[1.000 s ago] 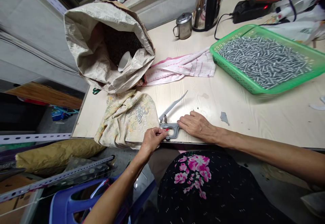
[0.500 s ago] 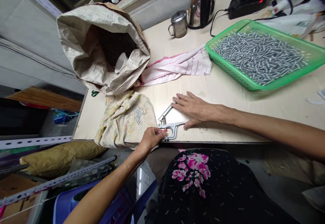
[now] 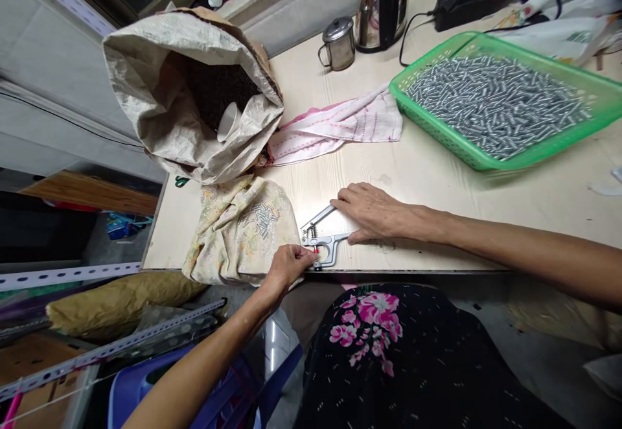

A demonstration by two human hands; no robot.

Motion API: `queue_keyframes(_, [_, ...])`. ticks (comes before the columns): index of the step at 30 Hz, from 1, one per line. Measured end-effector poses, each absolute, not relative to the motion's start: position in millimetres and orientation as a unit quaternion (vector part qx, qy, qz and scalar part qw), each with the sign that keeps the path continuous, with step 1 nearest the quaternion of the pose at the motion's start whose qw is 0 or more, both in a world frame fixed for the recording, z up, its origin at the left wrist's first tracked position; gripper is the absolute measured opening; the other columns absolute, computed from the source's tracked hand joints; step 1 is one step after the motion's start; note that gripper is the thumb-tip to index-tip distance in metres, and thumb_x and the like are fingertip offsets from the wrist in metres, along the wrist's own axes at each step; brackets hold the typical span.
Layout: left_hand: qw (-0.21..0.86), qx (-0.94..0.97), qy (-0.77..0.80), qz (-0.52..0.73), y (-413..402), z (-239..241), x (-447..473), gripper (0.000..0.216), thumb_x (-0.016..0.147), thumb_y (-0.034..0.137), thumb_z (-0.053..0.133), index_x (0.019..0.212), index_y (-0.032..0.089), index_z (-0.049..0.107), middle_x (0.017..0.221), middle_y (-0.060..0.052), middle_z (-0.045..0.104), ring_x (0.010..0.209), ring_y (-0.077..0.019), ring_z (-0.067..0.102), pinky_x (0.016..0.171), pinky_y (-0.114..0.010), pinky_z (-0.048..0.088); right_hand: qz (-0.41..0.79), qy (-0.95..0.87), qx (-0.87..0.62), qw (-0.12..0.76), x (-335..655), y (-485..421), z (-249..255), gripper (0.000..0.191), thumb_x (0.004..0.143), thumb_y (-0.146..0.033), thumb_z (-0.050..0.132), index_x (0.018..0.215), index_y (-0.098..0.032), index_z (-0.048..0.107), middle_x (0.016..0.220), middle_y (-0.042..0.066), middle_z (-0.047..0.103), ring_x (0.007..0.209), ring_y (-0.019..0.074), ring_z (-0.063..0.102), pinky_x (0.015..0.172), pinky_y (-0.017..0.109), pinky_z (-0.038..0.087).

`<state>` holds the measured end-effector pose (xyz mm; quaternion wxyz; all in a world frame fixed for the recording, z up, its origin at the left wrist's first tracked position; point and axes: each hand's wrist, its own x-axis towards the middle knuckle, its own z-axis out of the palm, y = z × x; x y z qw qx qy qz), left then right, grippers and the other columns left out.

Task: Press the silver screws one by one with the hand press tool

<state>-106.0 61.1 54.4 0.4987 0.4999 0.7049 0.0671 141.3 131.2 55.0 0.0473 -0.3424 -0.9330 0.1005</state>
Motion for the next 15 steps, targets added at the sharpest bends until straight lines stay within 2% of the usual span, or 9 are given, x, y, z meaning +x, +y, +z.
queue_keyframes(4, [0.468, 0.531, 0.706, 0.031, 59, 57, -107, 0.032, 0.073, 0.045, 0.066, 0.066, 0.014, 0.069, 0.054, 0.002, 0.056, 0.050, -0.0107, 0.047, 0.052, -0.024, 0.036, 0.134, -0.924, -0.355, 0.046, 141, 122, 58, 0.040, 0.078, -0.042, 0.076, 0.100, -0.014, 0.057, 0.101, 0.012, 0.059, 0.089, 0.0250, 0.051, 0.073, 0.034, 0.041])
queue_keyframes(6, [0.405, 0.586, 0.702, 0.017, 53, 63, -104, 0.031, 0.079, 0.042, 0.063, 0.067, 0.014, 0.069, 0.058, 0.000, 0.058, 0.054, -0.0127, 0.051, 0.056, -0.026, 0.039, 0.149, -0.920, -0.360, 0.043, 140, 117, 60, 0.035, 0.081, -0.037, 0.074, 0.099, -0.013, 0.057, 0.102, 0.013, 0.059, 0.091, 0.0248, 0.051, 0.073, 0.034, 0.042])
queue_keyframes(8, [0.305, 0.668, 0.677, 0.044, 47, 68, -97, 0.028, 0.087, 0.038, 0.059, 0.074, 0.015, 0.069, 0.071, -0.003, 0.061, 0.068, -0.0168, 0.058, 0.065, -0.028, 0.045, 0.158, -0.917, -0.363, 0.045, 140, 115, 61, 0.034, 0.081, -0.036, 0.074, 0.099, -0.013, 0.058, 0.103, 0.013, 0.059, 0.092, 0.0252, 0.051, 0.074, 0.034, 0.043])
queue_keyframes(11, [0.183, 0.781, 0.588, 0.109, 46, 71, -79, 0.021, 0.091, 0.033, 0.058, 0.102, 0.018, 0.067, 0.103, -0.009, 0.063, 0.099, -0.0237, 0.059, 0.085, -0.036, 0.049, 0.165, -0.915, -0.365, 0.044, 138, 114, 61, 0.033, 0.081, -0.032, 0.074, 0.100, -0.012, 0.058, 0.104, 0.014, 0.058, 0.094, 0.0258, 0.051, 0.076, 0.035, 0.044])
queue_keyframes(13, [0.153, 0.829, 0.526, 0.110, 56, 68, -65, 0.039, 0.088, 0.031, 0.063, 0.125, 0.019, 0.056, 0.124, -0.012, 0.058, 0.115, -0.0276, 0.052, 0.097, -0.043, 0.047, 0.170, -0.912, -0.370, 0.041, 138, 115, 60, 0.035, 0.081, -0.031, 0.074, 0.103, -0.010, 0.058, 0.105, 0.014, 0.058, 0.096, 0.0259, 0.051, 0.078, 0.035, 0.044])
queue_keyframes(15, [0.150, 0.857, 0.487, 0.081, 71, 63, -54, 0.059, 0.086, 0.029, 0.066, 0.138, 0.018, 0.042, 0.135, -0.014, 0.051, 0.122, -0.0292, 0.048, 0.102, -0.047, 0.044, 0.177, -0.911, -0.368, 0.048, 140, 116, 58, 0.042, 0.079, -0.033, 0.076, 0.108, -0.010, 0.056, 0.105, 0.013, 0.058, 0.095, 0.0256, 0.051, 0.079, 0.035, 0.044])
